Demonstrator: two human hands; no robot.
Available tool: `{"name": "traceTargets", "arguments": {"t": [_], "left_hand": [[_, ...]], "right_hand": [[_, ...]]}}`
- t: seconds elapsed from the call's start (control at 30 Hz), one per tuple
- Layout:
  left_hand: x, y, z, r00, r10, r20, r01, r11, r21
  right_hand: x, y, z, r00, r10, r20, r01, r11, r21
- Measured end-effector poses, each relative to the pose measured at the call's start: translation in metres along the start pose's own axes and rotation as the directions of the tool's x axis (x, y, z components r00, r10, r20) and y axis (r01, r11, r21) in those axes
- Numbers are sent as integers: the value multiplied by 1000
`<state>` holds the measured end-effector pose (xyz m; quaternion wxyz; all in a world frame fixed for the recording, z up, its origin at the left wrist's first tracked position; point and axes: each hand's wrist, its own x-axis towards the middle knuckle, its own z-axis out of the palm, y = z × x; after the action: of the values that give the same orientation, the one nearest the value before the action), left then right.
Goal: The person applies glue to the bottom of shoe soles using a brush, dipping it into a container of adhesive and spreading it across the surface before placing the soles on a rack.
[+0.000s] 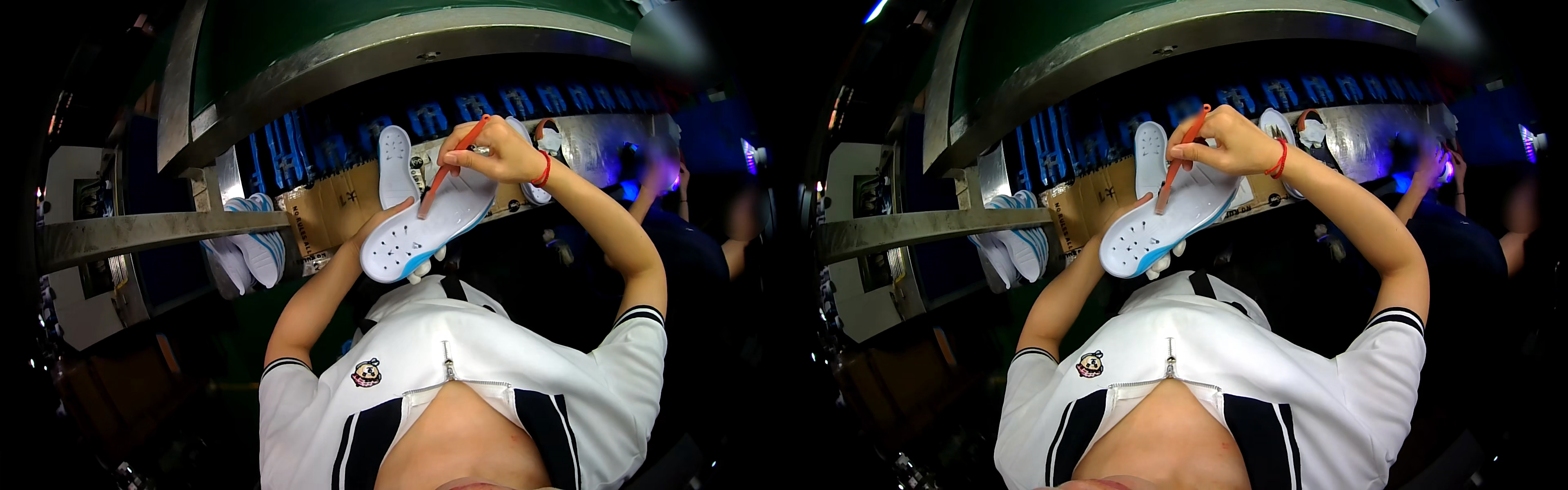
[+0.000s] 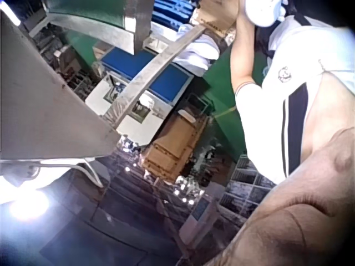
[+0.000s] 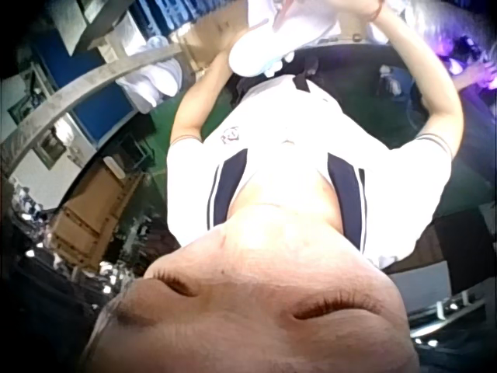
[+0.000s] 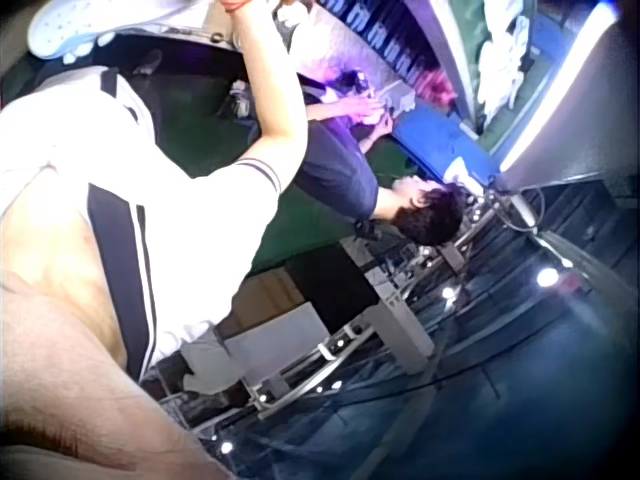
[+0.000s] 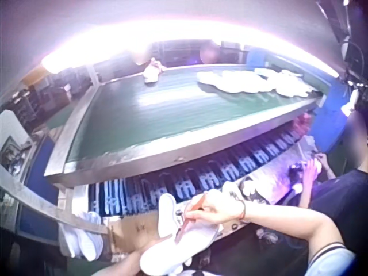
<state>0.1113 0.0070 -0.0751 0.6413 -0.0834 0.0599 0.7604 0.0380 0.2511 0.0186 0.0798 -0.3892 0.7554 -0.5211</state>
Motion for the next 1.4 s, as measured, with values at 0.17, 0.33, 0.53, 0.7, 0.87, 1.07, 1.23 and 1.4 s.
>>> {"name": "traceTargets", "arguments": {"t": [0.17,0.33,0.53,0.7,0.87,1.07,1.23,1.4], "left_hand": [[4,-3,3,1000,1,30,-1,1000,-13],[11,-1,11,996,-25,83,26,1000,-12],[16,6,4,995,-39,92,39,999,5],[22,9,10,995,-34,94,34,999,11],[26,13,14,997,-3,79,3,1000,7],[26,9,18,998,20,51,-20,1000,-8],[32,13,15,998,34,47,-35,999,12],[31,7,14,995,104,12,-104,994,19]], "right_hand": [[7,-6,21,998,-54,18,53,997,61],[19,-16,44,997,-51,62,45,995,86],[37,-28,23,991,-4,130,-23,979,205],[40,-24,3,961,71,267,-56,997,-62],[46,-21,43,965,-131,229,111,989,98],[52,-18,6,944,76,322,-78,997,-6],[51,-20,35,955,-40,295,7,994,110],[54,-14,23,975,-98,197,72,989,131]]}}
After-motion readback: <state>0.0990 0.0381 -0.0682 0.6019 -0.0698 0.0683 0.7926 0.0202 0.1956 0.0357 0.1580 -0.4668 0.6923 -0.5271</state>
